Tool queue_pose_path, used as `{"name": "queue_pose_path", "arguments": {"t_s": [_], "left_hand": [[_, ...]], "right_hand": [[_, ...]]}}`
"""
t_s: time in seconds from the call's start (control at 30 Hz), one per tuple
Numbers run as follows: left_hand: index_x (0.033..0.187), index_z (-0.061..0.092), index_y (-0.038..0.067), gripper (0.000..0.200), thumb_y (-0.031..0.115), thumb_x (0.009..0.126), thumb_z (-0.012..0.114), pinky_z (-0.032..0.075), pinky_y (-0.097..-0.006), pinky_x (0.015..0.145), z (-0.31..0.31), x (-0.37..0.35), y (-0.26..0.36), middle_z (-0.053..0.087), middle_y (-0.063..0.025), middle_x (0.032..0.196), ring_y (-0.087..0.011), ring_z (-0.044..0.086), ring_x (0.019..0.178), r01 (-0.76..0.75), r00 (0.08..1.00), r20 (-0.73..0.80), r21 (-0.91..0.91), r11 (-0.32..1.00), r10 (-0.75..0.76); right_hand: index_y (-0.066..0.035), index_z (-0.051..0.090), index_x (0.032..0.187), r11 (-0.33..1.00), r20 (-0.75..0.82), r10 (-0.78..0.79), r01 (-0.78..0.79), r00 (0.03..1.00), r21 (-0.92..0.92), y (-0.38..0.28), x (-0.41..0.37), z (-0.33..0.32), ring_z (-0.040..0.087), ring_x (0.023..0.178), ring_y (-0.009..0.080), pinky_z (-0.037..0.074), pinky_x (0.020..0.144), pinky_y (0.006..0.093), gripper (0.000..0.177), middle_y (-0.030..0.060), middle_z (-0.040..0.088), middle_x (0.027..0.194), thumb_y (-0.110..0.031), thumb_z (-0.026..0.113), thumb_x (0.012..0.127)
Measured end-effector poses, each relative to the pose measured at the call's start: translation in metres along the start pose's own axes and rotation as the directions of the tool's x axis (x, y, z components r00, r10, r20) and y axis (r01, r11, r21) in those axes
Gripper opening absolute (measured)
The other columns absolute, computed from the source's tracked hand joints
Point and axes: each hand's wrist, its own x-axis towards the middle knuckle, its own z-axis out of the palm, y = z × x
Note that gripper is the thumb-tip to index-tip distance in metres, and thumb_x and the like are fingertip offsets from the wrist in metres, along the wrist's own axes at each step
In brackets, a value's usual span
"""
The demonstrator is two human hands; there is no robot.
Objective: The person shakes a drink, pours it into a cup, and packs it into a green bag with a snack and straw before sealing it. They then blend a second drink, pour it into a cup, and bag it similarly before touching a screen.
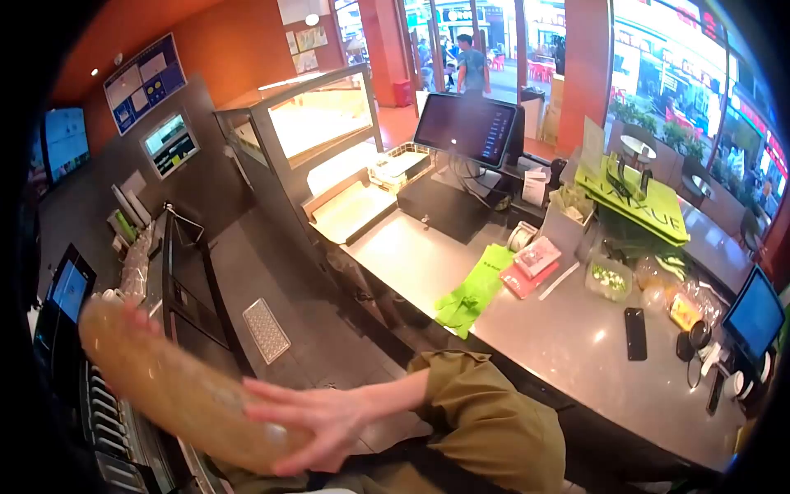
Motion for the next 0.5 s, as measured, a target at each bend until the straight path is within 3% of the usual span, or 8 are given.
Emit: {"name": "queue_pose_path", "arguments": {"t_s": [0.03, 0.1, 0.17, 0.27, 0.33, 0.4, 0.47, 0.5], "left_hand": [[0.138, 0.019, 0.004, 0.083, 0.030, 0.076, 0.068, 0.025, -0.0420, 0.105, -0.020, 0.017, -0.023, 0.030, -0.0146, 0.136, -0.0281, 0.032, 0.125, -0.014, 0.965, -0.232, 0.421, 0.907, 0.123], [0.139, 0.016, 0.005, 0.081, 0.031, 0.079, 0.064, 0.022, -0.0418, 0.107, -0.054, 0.051, -0.061, 0.026, -0.0142, 0.139, -0.0280, 0.027, 0.128, 0.238, 0.850, -0.385, 0.889, 0.390, 0.360], [0.140, 0.014, 0.006, 0.080, 0.032, 0.082, 0.061, 0.018, -0.0417, 0.108, -0.042, 0.049, -0.057, 0.021, -0.0139, 0.142, -0.0279, 0.023, 0.130, 0.199, 0.929, -0.363, 0.654, 0.730, 0.072], [0.142, 0.010, 0.007, 0.077, 0.033, 0.086, 0.056, 0.013, -0.0416, 0.110, 0.011, 0.057, -0.039, 0.014, -0.0133, 0.146, -0.0276, 0.017, 0.134, 0.230, 0.892, 0.420, -0.104, 0.968, -0.167], [0.136, 0.024, 0.007, 0.062, 0.036, 0.088, 0.050, 0.022, -0.0343, 0.105, -0.012, 0.045, -0.063, 0.029, -0.0124, 0.137, -0.0207, 0.029, 0.125, -0.004, 0.964, -0.236, 0.453, 0.892, 0.124], [0.131, 0.038, 0.007, 0.052, 0.039, 0.090, 0.045, 0.031, -0.0271, 0.100, -0.131, 0.022, -0.066, 0.044, -0.0114, 0.127, -0.0138, 0.041, 0.116, 0.251, 0.838, -0.394, 0.893, 0.374, 0.377], [0.133, 0.033, 0.007, 0.059, 0.040, 0.087, 0.049, 0.027, -0.0339, 0.103, -0.070, 0.052, -0.041, 0.036, -0.0128, 0.133, -0.0237, 0.040, 0.118, 0.407, 0.348, -0.935, 0.212, 0.888, 0.064], [0.130, 0.036, 0.007, 0.054, 0.037, 0.088, 0.049, 0.030, -0.0332, 0.101, -0.032, 0.033, -0.041, 0.040, -0.0123, 0.128, -0.0223, 0.042, 0.115, 0.245, 0.624, -0.781, 0.205, 0.948, 0.008]], "right_hand": [[-0.006, 0.040, 0.130, 0.896, 0.021, 0.414, -0.412, 0.910, 0.165, -0.007, 0.001, -0.007, 0.006, 0.134, 0.0388, 0.017, 0.103, 0.0569, 0.070, 0.0242, 0.006, 0.145, -0.039, 0.067, 0.075], [-0.011, 0.025, 0.138, 0.996, -0.213, -0.012, -0.007, 0.977, -0.087, 0.003, 0.014, -0.046, 0.022, 0.129, 0.0335, 0.027, 0.101, 0.0487, 0.077, 0.0232, 0.010, 0.143, -0.033, 0.066, 0.077], [-0.012, 0.023, 0.140, 0.980, -0.275, -0.138, 0.092, 0.952, -0.175, -0.003, 0.010, -0.069, 0.029, 0.127, 0.0322, 0.032, 0.100, 0.0439, 0.078, 0.0242, 0.011, 0.143, -0.028, 0.066, 0.077], [-0.007, 0.032, 0.135, 0.994, -0.318, 0.031, 0.003, 0.948, 0.106, -0.015, -0.030, -0.025, 0.027, 0.129, 0.0343, 0.037, 0.098, 0.0404, 0.071, 0.0265, 0.010, 0.143, -0.026, 0.067, 0.076], [-0.007, 0.035, 0.133, 0.924, -0.290, 0.252, -0.141, 0.923, 0.356, -0.021, -0.056, -0.013, 0.025, 0.130, 0.0359, 0.037, 0.097, 0.0404, 0.069, 0.0268, 0.010, 0.143, -0.027, 0.067, 0.075], [-0.012, 0.035, 0.134, 0.742, -0.201, 0.507, -0.306, 0.838, 0.597, -0.050, -0.054, -0.010, 0.024, 0.130, 0.0375, 0.035, 0.098, 0.0425, 0.070, 0.0261, 0.012, 0.142, -0.030, 0.068, 0.075], [-0.018, 0.034, 0.135, 0.559, -0.046, 0.619, -0.399, 0.784, 0.727, -0.042, -0.024, -0.041, 0.023, 0.129, 0.0392, 0.032, 0.099, 0.0447, 0.071, 0.0254, 0.014, 0.142, -0.034, 0.068, 0.074], [-0.018, 0.035, 0.134, 0.690, -0.089, 0.508, -0.342, 0.857, 0.638, -0.039, -0.027, -0.038, 0.027, 0.128, 0.0352, 0.035, 0.097, 0.0441, 0.068, 0.0237, 0.016, 0.142, -0.028, 0.068, 0.075]]}}
